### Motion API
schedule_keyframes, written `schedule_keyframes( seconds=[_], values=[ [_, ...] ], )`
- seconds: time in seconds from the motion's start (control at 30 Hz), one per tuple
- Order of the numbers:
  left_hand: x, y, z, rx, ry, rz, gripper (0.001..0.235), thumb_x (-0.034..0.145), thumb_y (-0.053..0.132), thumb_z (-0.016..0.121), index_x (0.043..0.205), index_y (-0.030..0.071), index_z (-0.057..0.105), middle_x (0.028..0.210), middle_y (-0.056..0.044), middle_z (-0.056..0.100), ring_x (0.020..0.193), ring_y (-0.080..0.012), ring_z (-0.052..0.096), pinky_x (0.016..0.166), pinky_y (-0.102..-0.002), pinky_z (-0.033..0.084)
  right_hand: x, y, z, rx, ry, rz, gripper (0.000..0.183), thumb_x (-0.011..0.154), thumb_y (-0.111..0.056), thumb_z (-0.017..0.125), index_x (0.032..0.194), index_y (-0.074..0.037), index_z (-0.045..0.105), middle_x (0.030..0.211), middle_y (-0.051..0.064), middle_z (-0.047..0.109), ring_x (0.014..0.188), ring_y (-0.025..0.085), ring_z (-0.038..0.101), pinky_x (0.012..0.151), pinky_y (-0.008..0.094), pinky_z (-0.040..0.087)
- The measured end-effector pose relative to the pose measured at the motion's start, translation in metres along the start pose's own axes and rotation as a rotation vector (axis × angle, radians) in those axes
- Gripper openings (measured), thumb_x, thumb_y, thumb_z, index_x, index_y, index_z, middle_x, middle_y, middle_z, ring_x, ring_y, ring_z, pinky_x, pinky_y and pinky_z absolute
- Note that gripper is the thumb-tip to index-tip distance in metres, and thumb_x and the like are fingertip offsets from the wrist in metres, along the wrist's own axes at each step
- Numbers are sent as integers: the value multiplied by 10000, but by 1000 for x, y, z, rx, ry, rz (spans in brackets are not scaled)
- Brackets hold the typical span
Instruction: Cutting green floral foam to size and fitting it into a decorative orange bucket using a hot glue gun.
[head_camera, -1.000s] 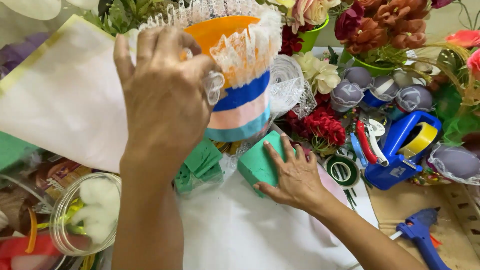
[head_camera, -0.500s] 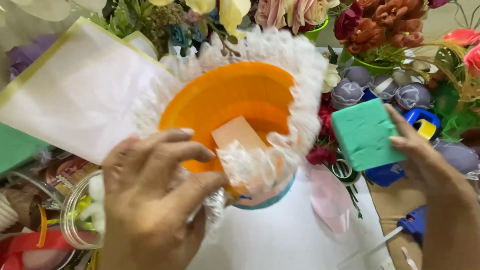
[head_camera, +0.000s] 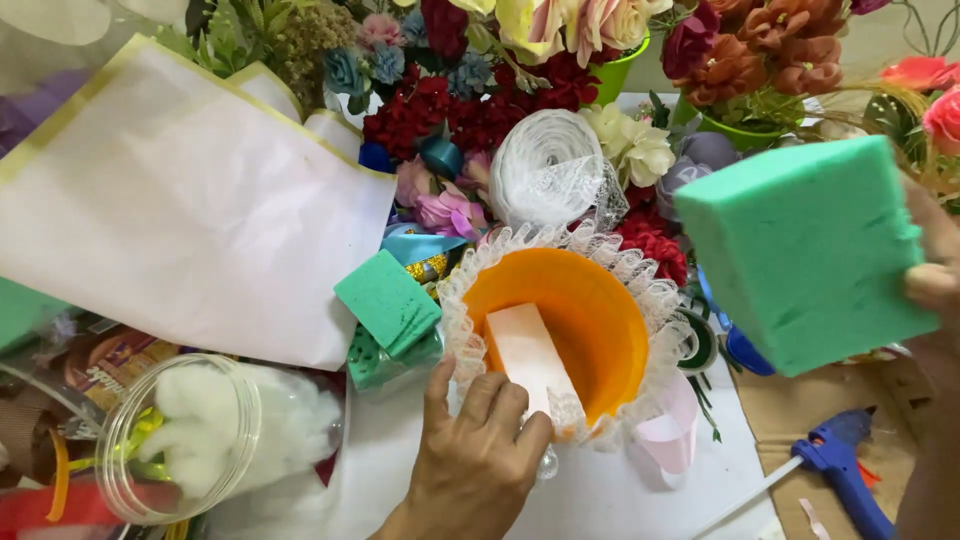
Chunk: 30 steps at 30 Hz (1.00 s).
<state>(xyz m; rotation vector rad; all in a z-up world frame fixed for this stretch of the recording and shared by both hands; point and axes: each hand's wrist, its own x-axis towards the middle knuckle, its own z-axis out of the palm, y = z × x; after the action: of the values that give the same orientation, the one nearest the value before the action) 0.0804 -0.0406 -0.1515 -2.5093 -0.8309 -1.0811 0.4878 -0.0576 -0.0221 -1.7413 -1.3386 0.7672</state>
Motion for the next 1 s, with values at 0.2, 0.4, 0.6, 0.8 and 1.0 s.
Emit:
schedule_keyframes(
  seconds=[0.2,0.4,0.6,0.8,1.0],
  values=[
    [-11,7,5,-72,10,-15,183,953,175,637,1129,199,680,1078,-144,645,1041,-364,671,970,-701,432,-2,-119,124,-444,-281,328,1219,486,-511,498,1631,-664,110,1613,-47,483,1407,285,571,1076,713,511],
    [-16,12,-9,76,57,-143,274,966,368,533,1124,302,746,1136,-143,694,1089,-319,688,994,-674,407,1,-120,166,-679,-644,121,1191,667,-645,628,1680,-509,15,1769,-60,57,1594,226,155,1207,611,227],
    [-25,10,-13,106,77,-192,188,984,317,572,931,321,752,1029,-129,732,983,-330,716,971,-712,421,-6,-118,197,-942,-569,198,1106,736,-762,537,1668,-511,-2,1728,14,90,1440,319,419,1085,518,462],
    [-24,7,-5,125,134,-170,191,993,196,595,837,265,680,927,-53,691,851,-221,666,953,-615,464,-13,-108,217,-993,-476,92,1070,775,-777,552,1669,-410,92,1644,101,226,1246,506,539,1009,600,467],
    [-19,12,-1,89,172,-115,221,1000,189,598,789,231,648,871,-14,653,760,-183,642,895,-460,473,-14,-95,233,-989,-428,88,1044,778,-781,577,1644,-379,155,1701,84,152,1359,476,451,1006,660,461]
  ],
)
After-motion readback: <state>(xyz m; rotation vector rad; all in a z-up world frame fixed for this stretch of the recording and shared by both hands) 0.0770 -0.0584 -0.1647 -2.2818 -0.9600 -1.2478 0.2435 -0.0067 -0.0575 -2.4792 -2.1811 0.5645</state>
